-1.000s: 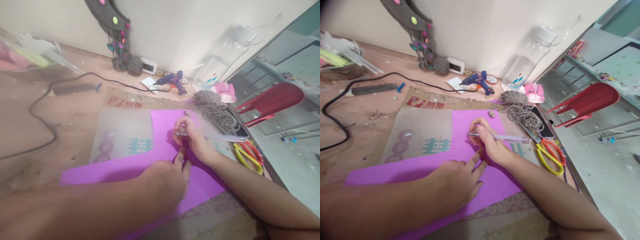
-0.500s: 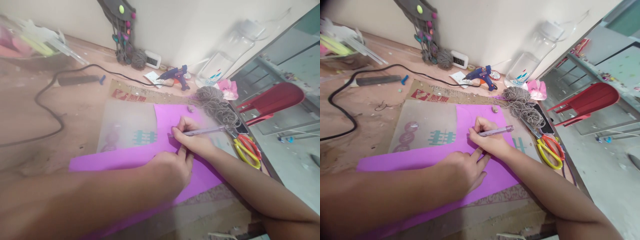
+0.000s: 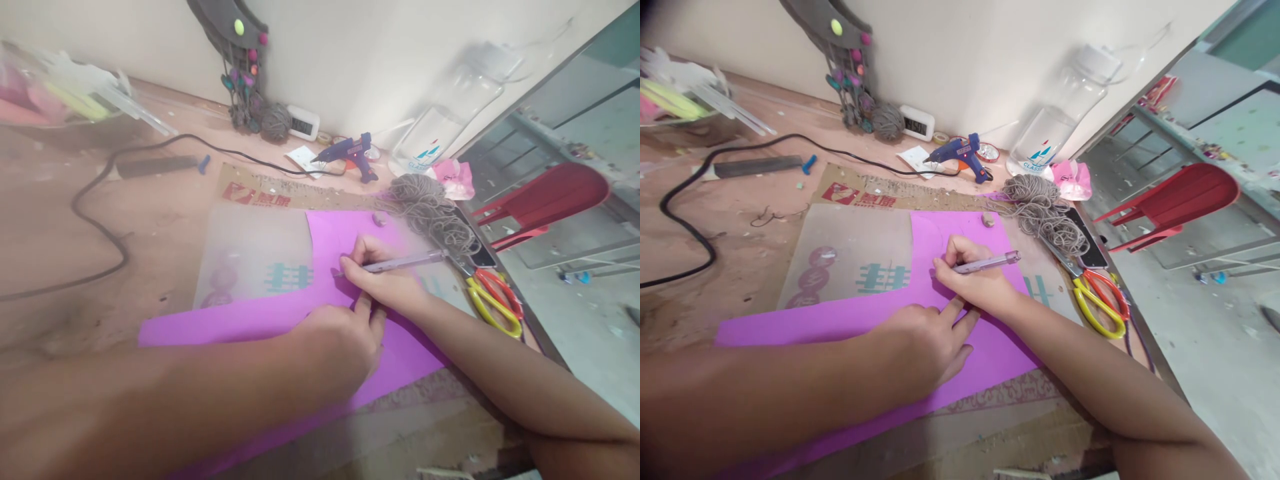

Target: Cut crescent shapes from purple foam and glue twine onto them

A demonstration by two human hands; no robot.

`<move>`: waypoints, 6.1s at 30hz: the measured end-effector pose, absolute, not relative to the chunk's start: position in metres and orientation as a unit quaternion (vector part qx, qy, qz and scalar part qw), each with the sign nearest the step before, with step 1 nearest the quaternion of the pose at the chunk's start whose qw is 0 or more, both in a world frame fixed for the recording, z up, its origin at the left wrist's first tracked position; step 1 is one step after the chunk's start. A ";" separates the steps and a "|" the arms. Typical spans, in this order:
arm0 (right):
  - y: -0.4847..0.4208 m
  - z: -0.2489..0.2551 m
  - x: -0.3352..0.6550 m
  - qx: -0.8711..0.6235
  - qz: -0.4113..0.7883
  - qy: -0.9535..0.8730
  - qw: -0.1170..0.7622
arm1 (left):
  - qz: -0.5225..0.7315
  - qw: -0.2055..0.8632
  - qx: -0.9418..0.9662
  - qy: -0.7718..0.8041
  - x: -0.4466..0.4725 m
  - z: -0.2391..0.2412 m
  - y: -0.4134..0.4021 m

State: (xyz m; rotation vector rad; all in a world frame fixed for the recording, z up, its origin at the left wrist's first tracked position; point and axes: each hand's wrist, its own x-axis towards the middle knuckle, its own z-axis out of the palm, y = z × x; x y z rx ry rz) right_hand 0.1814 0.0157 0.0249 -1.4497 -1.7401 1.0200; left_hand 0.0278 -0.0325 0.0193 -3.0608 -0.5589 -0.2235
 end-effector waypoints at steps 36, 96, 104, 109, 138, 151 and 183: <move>0.018 0.026 0.186 -0.578 0.339 -0.666 0.328 | -0.102 0.019 -0.969 -0.226 0.031 0.012 -0.034; 0.034 0.024 0.207 -0.612 0.269 -0.660 0.343 | -0.114 0.033 -0.969 -0.218 0.032 0.013 -0.033; 0.038 0.025 0.211 -0.616 0.219 -0.662 0.366 | -0.067 0.023 -0.969 -0.238 0.032 0.019 -0.033; 0.039 0.020 0.212 -0.610 0.252 -0.663 0.354 | -0.065 0.008 -0.968 -0.243 0.033 0.018 -0.034; 0.064 0.021 0.219 -0.615 0.242 -0.620 0.423 | -0.043 0.007 -0.972 -0.231 0.035 0.020 -0.033; 0.064 0.022 0.219 -0.613 0.229 -0.634 0.412 | -0.050 0.012 -0.972 -0.228 0.034 0.019 -0.033; 0.059 0.020 0.223 -0.594 0.210 -0.668 0.396 | -0.076 0.006 -0.968 -0.239 0.034 0.005 -0.035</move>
